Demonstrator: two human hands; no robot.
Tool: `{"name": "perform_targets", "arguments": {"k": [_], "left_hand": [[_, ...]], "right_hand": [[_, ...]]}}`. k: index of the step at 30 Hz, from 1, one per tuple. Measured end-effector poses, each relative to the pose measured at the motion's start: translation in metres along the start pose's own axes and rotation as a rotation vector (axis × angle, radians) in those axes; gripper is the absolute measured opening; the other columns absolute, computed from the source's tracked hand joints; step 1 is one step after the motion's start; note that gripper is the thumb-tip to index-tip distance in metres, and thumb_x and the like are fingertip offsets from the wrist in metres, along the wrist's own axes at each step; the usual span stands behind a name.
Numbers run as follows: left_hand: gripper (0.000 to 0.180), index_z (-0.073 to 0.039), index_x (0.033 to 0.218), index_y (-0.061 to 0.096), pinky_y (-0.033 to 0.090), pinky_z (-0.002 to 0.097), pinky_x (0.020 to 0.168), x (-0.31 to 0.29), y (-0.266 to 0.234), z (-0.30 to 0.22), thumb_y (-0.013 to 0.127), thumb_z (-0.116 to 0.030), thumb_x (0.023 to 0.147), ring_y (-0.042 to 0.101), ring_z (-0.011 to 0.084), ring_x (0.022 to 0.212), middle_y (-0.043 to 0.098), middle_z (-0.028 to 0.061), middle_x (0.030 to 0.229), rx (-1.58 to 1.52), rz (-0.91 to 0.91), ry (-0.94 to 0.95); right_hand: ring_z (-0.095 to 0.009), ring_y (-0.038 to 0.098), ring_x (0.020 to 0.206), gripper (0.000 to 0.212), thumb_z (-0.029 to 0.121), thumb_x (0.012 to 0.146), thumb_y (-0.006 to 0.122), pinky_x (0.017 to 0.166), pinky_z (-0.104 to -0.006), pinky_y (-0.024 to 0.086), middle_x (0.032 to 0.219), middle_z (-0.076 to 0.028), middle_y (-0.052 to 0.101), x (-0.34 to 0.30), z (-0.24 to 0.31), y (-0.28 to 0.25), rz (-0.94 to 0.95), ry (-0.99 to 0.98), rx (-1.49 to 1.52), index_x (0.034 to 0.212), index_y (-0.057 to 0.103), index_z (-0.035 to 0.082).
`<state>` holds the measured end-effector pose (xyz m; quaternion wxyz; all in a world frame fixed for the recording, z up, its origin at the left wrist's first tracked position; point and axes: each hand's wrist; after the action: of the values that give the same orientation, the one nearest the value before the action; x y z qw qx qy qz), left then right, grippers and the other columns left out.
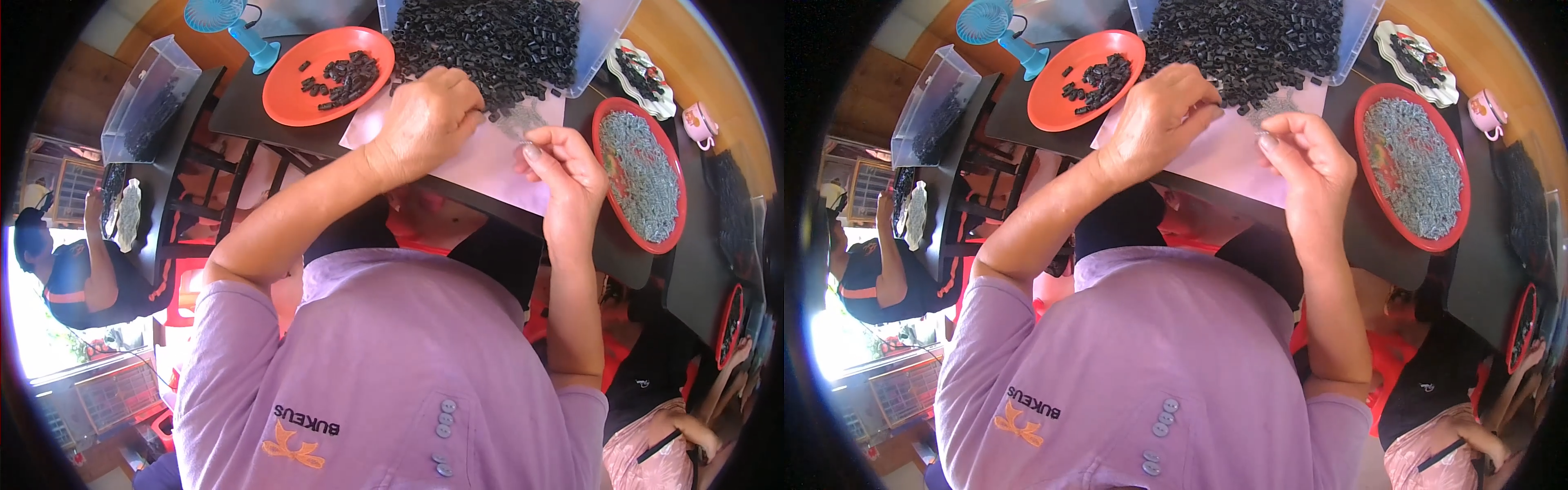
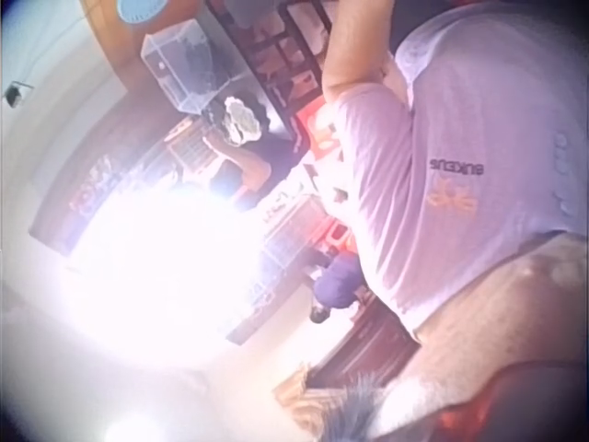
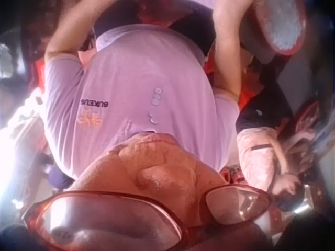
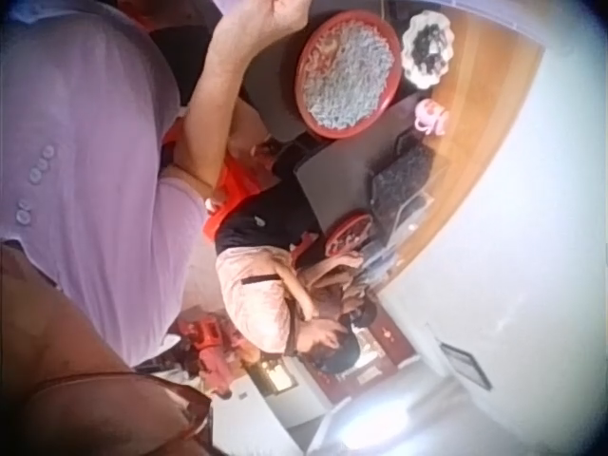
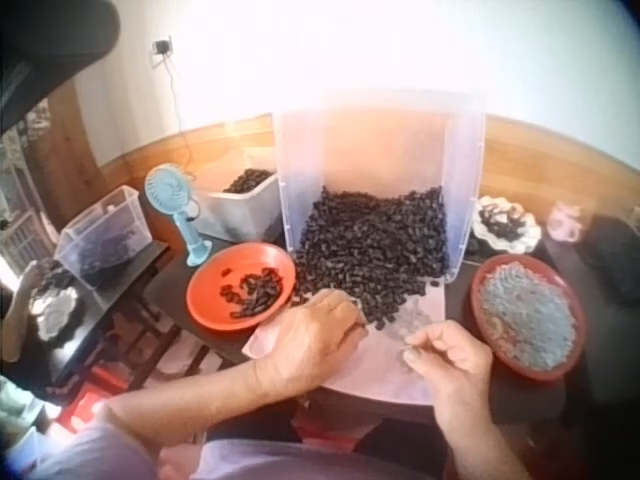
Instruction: The person assembles plastic clips by taking small metal springs and plastic pieces from the table and fitting them together by hand.
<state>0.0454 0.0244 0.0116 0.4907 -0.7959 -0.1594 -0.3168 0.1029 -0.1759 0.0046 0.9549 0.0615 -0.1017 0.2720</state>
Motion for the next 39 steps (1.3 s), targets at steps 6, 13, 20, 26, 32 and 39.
{"name": "perform_targets", "arguments": {"k": [6,13,20,26,32,39], "left_hand": [[0.01,0.0,0.094,0.065,0.049,0.0297,0.065,-0.022,0.008,-0.031,0.069,-0.004,0.085,0.061,0.0162,0.073,0.062,0.0068,0.082,-0.353,-0.117,-0.293],[0.011,0.0,0.097,0.068,0.045,0.0224,0.062,-0.03,-0.006,-0.045,0.07,-0.005,0.087,0.054,0.0063,0.07,0.066,0.0025,0.085,-0.821,-0.059,-0.657],[0.016,0.0,0.1,0.07,0.041,0.0201,0.055,-0.035,-0.012,-0.051,0.07,-0.005,0.085,0.051,0.0053,0.063,0.065,0.0013,0.079,-0.897,-0.074,-0.794],[0.015,0.002,0.097,0.07,0.041,0.0215,0.054,-0.035,-0.023,-0.049,0.07,-0.004,0.084,0.05,0.0057,0.059,0.063,0.0014,0.074,-0.875,0.031,-0.805],[0.015,0.006,0.091,0.07,0.039,0.0238,0.047,-0.039,-0.023,-0.044,0.074,-0.001,0.079,0.051,0.0098,0.055,0.062,0.0066,0.07,-1.197,0.081,-0.989],[0.011,0.006,0.089,0.069,0.041,0.0246,0.048,-0.039,-0.028,-0.043,0.072,-0.001,0.081,0.052,0.0118,0.056,0.063,0.0087,0.072,-1.452,0.013,-1.18]], "right_hand": [[-0.013,0.064,0.073,0.008,0.001,0.091,0.061,0.066,-0.0244,0.05,0.085,-0.007,0.068,0.002,-0.001,0.032,-0.021,0.111,0.198,0.097,0.065,-0.001],[-0.017,0.067,0.07,0.009,0.003,0.092,0.061,0.066,-0.0258,0.051,0.084,-0.008,0.068,-0.001,-0.004,0.037,0.012,0.136,0.426,0.099,0.064,-0.001],[-0.014,0.063,0.074,0.01,0.006,0.091,0.063,0.067,-0.0239,0.047,0.085,-0.006,0.067,-0.006,-0.001,0.038,0.039,0.058,0.209,0.099,0.064,-0.001],[-0.01,0.059,0.075,0.006,0.001,0.089,0.063,0.069,-0.0219,0.045,0.086,-0.003,0.065,-0.002,0.009,0.029,0.167,-0.046,-0.079,0.095,0.064,-0.002],[-0.014,0.061,0.071,0.012,-0.009,0.084,0.062,0.065,-0.0255,0.048,0.081,-0.006,0.063,0.003,0.016,0.023,0.322,-0.383,-0.436,0.092,0.064,-0.001],[-0.019,0.063,0.073,0.021,-0.011,0.079,0.062,0.064,-0.0288,0.05,0.087,-0.008,0.061,-0.002,0.025,0.031,0.345,-0.558,-0.534,0.097,0.065,0.0]]}}
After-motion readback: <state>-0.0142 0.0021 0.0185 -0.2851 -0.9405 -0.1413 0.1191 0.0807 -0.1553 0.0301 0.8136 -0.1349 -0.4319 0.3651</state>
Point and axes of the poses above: each hand's wrist, its own x-axis towards the middle knuckle, its own y-axis out of the palm, z = x × y
